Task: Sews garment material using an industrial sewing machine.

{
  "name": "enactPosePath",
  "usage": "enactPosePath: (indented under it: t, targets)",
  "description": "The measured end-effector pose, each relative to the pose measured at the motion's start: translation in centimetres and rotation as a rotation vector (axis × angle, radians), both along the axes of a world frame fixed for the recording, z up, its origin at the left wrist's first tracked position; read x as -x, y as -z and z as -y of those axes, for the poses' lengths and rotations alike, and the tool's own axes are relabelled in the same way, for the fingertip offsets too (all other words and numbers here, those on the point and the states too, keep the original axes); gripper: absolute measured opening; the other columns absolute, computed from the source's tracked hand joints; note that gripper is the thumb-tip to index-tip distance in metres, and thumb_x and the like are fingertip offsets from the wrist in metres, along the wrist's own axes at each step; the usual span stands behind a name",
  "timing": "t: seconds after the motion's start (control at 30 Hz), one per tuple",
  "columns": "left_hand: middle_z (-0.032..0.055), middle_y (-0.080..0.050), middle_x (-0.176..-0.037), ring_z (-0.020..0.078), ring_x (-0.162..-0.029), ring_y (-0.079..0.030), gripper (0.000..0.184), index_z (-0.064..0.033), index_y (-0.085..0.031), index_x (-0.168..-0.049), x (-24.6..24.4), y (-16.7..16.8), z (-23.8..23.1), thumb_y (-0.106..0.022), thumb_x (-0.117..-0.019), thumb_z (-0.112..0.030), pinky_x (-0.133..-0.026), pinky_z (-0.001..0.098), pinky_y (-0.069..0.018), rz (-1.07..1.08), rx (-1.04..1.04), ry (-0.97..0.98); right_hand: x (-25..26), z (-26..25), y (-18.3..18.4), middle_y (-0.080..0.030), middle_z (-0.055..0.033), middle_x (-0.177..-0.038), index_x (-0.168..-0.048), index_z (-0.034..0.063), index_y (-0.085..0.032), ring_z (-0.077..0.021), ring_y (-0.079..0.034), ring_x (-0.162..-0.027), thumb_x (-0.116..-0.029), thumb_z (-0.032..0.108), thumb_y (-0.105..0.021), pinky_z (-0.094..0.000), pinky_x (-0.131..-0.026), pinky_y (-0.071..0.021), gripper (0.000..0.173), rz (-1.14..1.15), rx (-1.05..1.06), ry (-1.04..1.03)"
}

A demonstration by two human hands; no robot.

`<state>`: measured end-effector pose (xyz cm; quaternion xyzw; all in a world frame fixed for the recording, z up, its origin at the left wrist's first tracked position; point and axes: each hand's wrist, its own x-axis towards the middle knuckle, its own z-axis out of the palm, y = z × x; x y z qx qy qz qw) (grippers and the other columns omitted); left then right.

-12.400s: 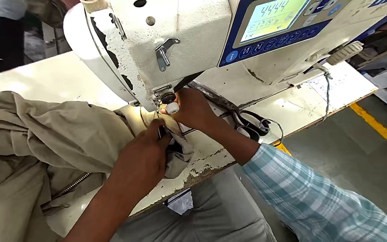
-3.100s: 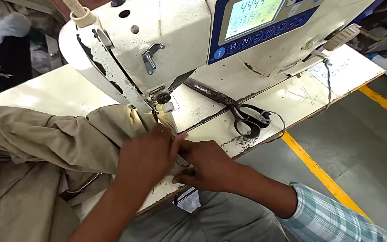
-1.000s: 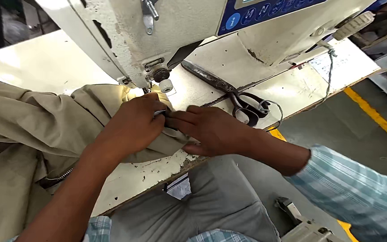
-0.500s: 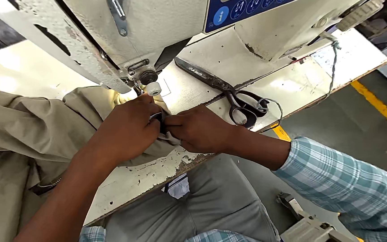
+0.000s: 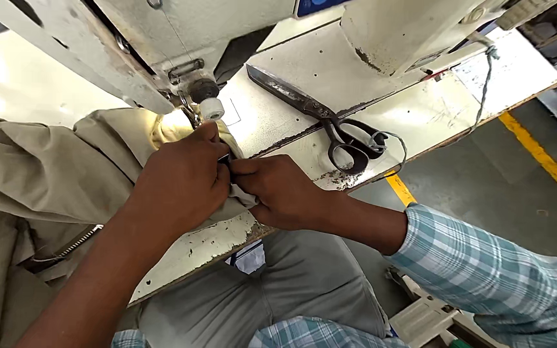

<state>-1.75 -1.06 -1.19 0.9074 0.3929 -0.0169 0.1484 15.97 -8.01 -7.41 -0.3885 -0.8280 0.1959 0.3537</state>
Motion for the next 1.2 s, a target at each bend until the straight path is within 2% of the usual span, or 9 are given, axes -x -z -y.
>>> enactPosePath:
  t: [0.13, 0.27, 0.33, 0.4, 0.5, 0.63, 0.97, 1.07, 1.2]
  targets:
    - [0.0049, -0.061, -0.109, 0.0235, -0.083, -0.066, 0.031, -0.012, -0.073, -0.095, -0.4, 0.3, 0.4, -0.045, -0.096, -0.025, -0.061, 0.049, -0.053, -0.038, -0.003, 0.0, 0.1, 1.0, 0.6, -0.066, -0.0064, -0.086, -0.082, 0.0031, -0.071, -0.0172, -0.063, -0.068, -0.0792, -0.001, -0.064, -0.035, -0.052, -0.0481, 0.008, -0.015, -0.003, 0.041]
    - [0.0125, -0.057, -0.128, 0.0276, -0.077, -0.068, 0.03, -0.0084, -0.074, -0.109, 0.1, 0.0, 1.0, -0.05, -0.0958, -0.022, -0.06, 0.051, -0.0573, -0.036, -0.006, -0.018, 0.2, 1.1, 0.7, -0.065, -0.0043, -0.088, -0.088, 0.0062, -0.074, -0.0166, -0.063, -0.069, -0.0805, 0.002, -0.066, -0.036, -0.051, -0.049, 0.012, 0.026, 0.016, 0.071]
    - [0.0124, -0.057, -0.137, 0.027, -0.081, -0.069, 0.031, -0.0089, -0.072, -0.117, 0.8, 0.0, 1.8, -0.055, -0.0954, -0.022, -0.064, 0.0491, -0.0585, 0.015, -0.051, -0.064, 0.1, 1.1, 0.7, -0.063, -0.0031, -0.087, -0.09, 0.0079, -0.074, -0.0159, -0.062, -0.068, -0.0811, 0.004, -0.067, -0.0359, -0.05, -0.0489, 0.012, 0.051, 0.03, 0.074]
    - [0.0096, -0.061, -0.131, 0.0247, -0.083, -0.068, 0.031, -0.0111, -0.074, -0.119, 1.6, 0.3, 2.7, -0.06, -0.0938, -0.023, -0.064, 0.0475, -0.0575, 0.128, -0.104, -0.155, 0.1, 1.2, 0.7, -0.062, -0.0015, -0.087, -0.092, 0.0095, -0.076, -0.014, -0.062, -0.068, -0.0804, 0.006, -0.068, -0.0343, -0.049, -0.0489, 0.015, 0.069, 0.038, 0.081]
    - [0.003, -0.068, -0.11, 0.0149, -0.068, -0.061, 0.025, -0.0146, -0.079, -0.111, 2.2, 0.5, 3.2, -0.066, -0.0908, -0.022, -0.055, 0.0381, -0.052, 0.204, -0.16, -0.206, 0.1, 1.4, 0.8, -0.062, -0.0007, -0.087, -0.095, 0.01, -0.077, -0.013, -0.062, -0.068, -0.0779, 0.005, -0.067, -0.0337, -0.049, -0.0486, 0.02, 0.068, 0.047, 0.089]
    - [0.0022, -0.071, -0.093, 0.0168, -0.068, -0.064, 0.02, -0.0126, -0.081, -0.106, 1.7, 0.4, 3.2, -0.067, -0.0916, -0.017, -0.058, 0.0408, -0.0544, 0.203, -0.147, -0.178, 0.2, 1.3, 0.9, -0.061, 0.0008, -0.085, -0.091, 0.0113, -0.075, -0.0114, -0.06, -0.068, -0.081, 0.006, -0.067, -0.0323, -0.05, -0.0484, 0.014, 0.053, 0.053, 0.083]
    - [-0.0002, -0.07, -0.09, 0.0144, -0.076, -0.066, 0.019, -0.0127, -0.08, -0.102, 1.3, 1.0, 2.9, -0.064, -0.0954, -0.02, -0.065, 0.0376, -0.0556, 0.202, -0.09, -0.116, 0.0, 1.1, 1.0, -0.062, 0.0001, -0.087, -0.091, 0.0099, -0.075, -0.0109, -0.061, -0.071, -0.0816, 0.004, -0.067, -0.0311, -0.053, -0.0495, 0.013, 0.02, 0.05, 0.067]
    - [-0.0034, -0.062, -0.088, 0.0111, -0.076, -0.062, 0.022, -0.0143, -0.075, -0.097, 1.5, 1.0, 2.7, -0.056, -0.1009, -0.024, -0.065, 0.0332, -0.0534, 0.183, 0.0, -0.06, -0.1, 1.1, 1.0, -0.066, -0.0007, -0.092, -0.093, 0.0095, -0.077, -0.0116, -0.065, -0.076, -0.0824, 0.004, -0.066, -0.0322, -0.057, -0.0526, 0.016, 0.021, 0.045, 0.039]
    - [-0.0081, -0.063, -0.097, 0.0048, -0.081, -0.061, 0.035, -0.0194, -0.075, -0.108, 2.6, 1.0, 2.3, -0.042, -0.1038, -0.032, -0.067, 0.0278, -0.053, 0.211, 0.111, -0.026, -0.5, 1.9, -1.2, -0.07, -0.0013, -0.098, -0.097, 0.01, -0.076, -0.0143, -0.067, -0.079, -0.0847, 0.001, -0.066, -0.0353, -0.06, -0.0552, 0.018, 0.147, 0.053, 0.003]
